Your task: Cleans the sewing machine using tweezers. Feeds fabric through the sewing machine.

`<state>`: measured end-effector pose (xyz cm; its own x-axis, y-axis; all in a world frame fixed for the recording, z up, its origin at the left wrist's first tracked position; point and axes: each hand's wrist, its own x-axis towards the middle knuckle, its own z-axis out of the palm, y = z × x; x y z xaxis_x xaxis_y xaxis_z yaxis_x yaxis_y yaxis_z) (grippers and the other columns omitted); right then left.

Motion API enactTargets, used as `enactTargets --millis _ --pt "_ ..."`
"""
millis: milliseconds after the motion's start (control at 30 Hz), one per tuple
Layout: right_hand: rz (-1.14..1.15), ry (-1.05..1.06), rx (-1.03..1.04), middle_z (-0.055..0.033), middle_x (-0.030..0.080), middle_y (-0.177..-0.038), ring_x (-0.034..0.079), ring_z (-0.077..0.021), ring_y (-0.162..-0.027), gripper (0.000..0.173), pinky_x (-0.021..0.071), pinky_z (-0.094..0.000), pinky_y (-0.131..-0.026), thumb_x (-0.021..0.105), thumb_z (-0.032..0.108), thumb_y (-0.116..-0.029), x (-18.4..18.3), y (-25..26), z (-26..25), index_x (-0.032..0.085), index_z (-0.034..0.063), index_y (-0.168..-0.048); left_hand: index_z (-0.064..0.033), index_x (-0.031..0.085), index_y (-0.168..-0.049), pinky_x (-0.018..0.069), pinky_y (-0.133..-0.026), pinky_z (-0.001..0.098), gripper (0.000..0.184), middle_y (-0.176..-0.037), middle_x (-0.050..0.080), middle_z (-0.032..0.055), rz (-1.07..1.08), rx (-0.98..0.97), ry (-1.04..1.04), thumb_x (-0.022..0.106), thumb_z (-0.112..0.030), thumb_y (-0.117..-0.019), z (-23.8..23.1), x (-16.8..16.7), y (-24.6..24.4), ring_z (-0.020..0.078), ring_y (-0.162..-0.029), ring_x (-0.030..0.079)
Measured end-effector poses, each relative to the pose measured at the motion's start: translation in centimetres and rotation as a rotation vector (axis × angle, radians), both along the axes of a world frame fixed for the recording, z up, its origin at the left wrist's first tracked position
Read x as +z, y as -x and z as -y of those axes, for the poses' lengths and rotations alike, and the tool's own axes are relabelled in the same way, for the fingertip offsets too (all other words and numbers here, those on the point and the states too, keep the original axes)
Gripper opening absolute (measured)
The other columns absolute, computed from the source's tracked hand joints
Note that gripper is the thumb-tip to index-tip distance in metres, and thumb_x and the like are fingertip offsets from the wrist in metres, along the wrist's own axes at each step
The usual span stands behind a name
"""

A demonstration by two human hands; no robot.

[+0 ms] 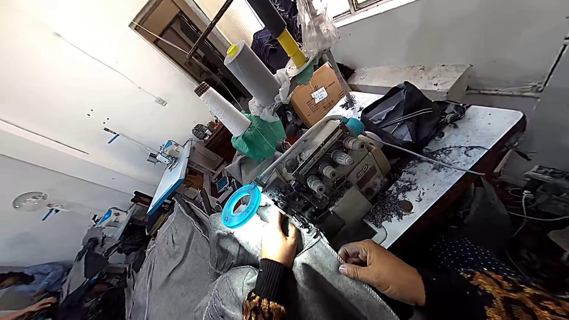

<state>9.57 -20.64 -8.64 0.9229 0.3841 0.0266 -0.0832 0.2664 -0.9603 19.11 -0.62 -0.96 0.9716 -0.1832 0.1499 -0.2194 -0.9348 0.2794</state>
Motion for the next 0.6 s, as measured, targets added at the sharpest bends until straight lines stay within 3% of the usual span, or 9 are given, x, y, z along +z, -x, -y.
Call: enactTargets --millis 167,300,433,533,600 --pt "0.024 0.043 -0.028 0.0107 0.052 -0.064 0.048 0.0029 -0.056 0.003 0.0414 -0.0176 -0.056 0.065 0.009 -0.0944 -0.2 -0.7 0.4 0.065 0.0063 -0.095 0.0061 0.065 -0.126 0.0477 -0.1 0.0577 0.044 -0.114 0.071 0.024 -0.041 0.066 0.028 0.062 -0.021 -0.0915 -0.2 -0.1 -1.9 0.0382 -0.113 0.066" --pt "0.045 0.07 -0.049 0.0083 0.055 -0.065 0.049 0.0021 -0.057 0.006 0.0419 -0.0187 -0.057 0.067 0.01 -0.0925 -0.2 -0.8 -0.1 0.065 0.004 -0.095 0.0122 0.064 -0.121 0.0441 -0.1 0.0613 0.043 -0.116 0.066 0.0319 -0.061 0.144 -0.048 0.068 -0.017 -0.0903 0.3 0.5 -3.0 0.0447 -0.115 0.063" --pt "0.055 0.076 -0.047 0.0084 0.052 -0.063 0.046 0.0021 -0.055 0.008 0.0388 -0.0189 -0.055 0.067 0.011 -0.0913 -0.2 -0.7 -1.0 0.065 0.0041 -0.091 0.0119 0.067 -0.11 0.0468 -0.095 0.0513 0.029 -0.107 0.068 0.0276 -0.135 0.243 -0.119 0.065 -0.013 -0.0969 1.3 1.5 -4.3 0.0364 -0.103 0.064" --pt "0.045 0.055 -0.063 0.0096 0.051 -0.062 0.045 0.0029 -0.054 0.007 0.0377 -0.018 -0.054 0.067 0.011 -0.0911 -0.1 -0.6 -1.2 0.064 0.0057 -0.089 0.0117 0.064 -0.123 0.0424 -0.104 0.0548 0.033 -0.122 0.064 0.0324 -0.218 0.19 -0.23 0.062 -0.01 -0.0989 1.0 1.4 -5.9 0.0419 -0.118 0.06" --pt "0.037 0.052 -0.072 0.0091 0.051 -0.062 0.045 0.0028 -0.055 0.007 0.0378 -0.0179 -0.054 0.067 0.011 -0.0911 0.0 -0.6 -1.0 0.064 0.0052 -0.09 0.0043 0.069 -0.117 0.0459 -0.096 0.0566 0.027 -0.115 0.068 0.0267 -0.313 0.206 -0.357 0.068 -0.013 -0.0949 0.4 0.8 -7.7 0.0401 -0.111 0.064"
